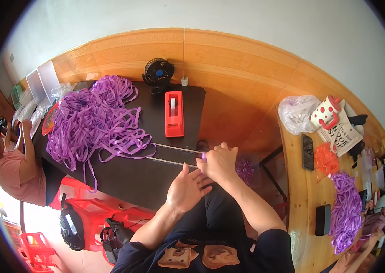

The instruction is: Wrapping purple ribbons around metal rods to prepare for further crafting.

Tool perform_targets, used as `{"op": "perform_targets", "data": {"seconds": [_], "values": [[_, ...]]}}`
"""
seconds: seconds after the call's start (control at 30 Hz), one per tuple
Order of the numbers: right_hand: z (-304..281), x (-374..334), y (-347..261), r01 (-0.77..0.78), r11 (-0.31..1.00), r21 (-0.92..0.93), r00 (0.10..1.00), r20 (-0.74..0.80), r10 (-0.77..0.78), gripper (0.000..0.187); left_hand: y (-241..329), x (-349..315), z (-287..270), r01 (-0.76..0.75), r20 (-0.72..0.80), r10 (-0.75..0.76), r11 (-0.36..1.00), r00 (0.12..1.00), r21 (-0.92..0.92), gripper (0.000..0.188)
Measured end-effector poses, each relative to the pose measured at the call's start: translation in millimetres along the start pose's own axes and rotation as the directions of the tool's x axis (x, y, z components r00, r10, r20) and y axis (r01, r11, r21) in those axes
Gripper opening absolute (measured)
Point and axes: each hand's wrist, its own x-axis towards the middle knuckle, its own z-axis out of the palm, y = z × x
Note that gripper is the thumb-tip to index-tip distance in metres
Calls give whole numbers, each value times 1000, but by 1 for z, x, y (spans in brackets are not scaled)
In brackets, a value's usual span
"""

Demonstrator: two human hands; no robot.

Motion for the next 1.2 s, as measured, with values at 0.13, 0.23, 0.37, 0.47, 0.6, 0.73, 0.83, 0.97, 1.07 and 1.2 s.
{"op": "perform_targets", "data": {"seconds": [0.13, 0.23, 0.37, 0.47, 0.6, 0.73, 0.83, 0.97, 1.07, 1.2], "values": [[4, -11, 4, -9, 956, 293, 997, -73, 32, 29, -1, 0, -3, -3, 2, 3, 1000, 1000, 5, 77], [17, -14, 22, -13, 708, 706, 998, -39, 58, 22, -2, 0, -1, -1, -34, 0, 1000, 999, -18, 73], [21, -22, 31, -117, 277, 954, 991, 96, 90, 11, 1, -2, 1, 8, -65, -9, 1000, 998, -14, 73], [27, -25, 35, -211, 105, 972, 972, 198, 129, 11, 0, -1, -1, 8, -72, -9, 1000, 997, -14, 74], [36, -30, 45, -198, -47, 979, 969, 203, 138, 9, -1, 1, 1, -4, -70, 4, 1000, 998, 2, 77], [47, -43, 37, -126, -127, 984, 978, 144, 151, 23, -1, 2, 3, -1, -93, 0, 1000, 996, -11, 75], [46, -46, 30, -147, -228, 963, 969, 186, 162, 26, -2, 2, 1, -10, -74, 9, 1000, 997, -19, 74], [46, -44, 27, -144, -257, 956, 972, 186, 147, 24, -2, 2, 2, -22, -72, 21, 1000, 997, -8, 74], [43, -42, 25, -199, -247, 948, 966, 232, 112, 16, -2, 1, 3, -21, -74, 19, 1000, 997, -24, 74], [38, -40, 23, -107, -158, 982, 967, 140, 214, 6, -2, 1, 2, -11, -80, 10, 1000, 997, -21, 74]]}}
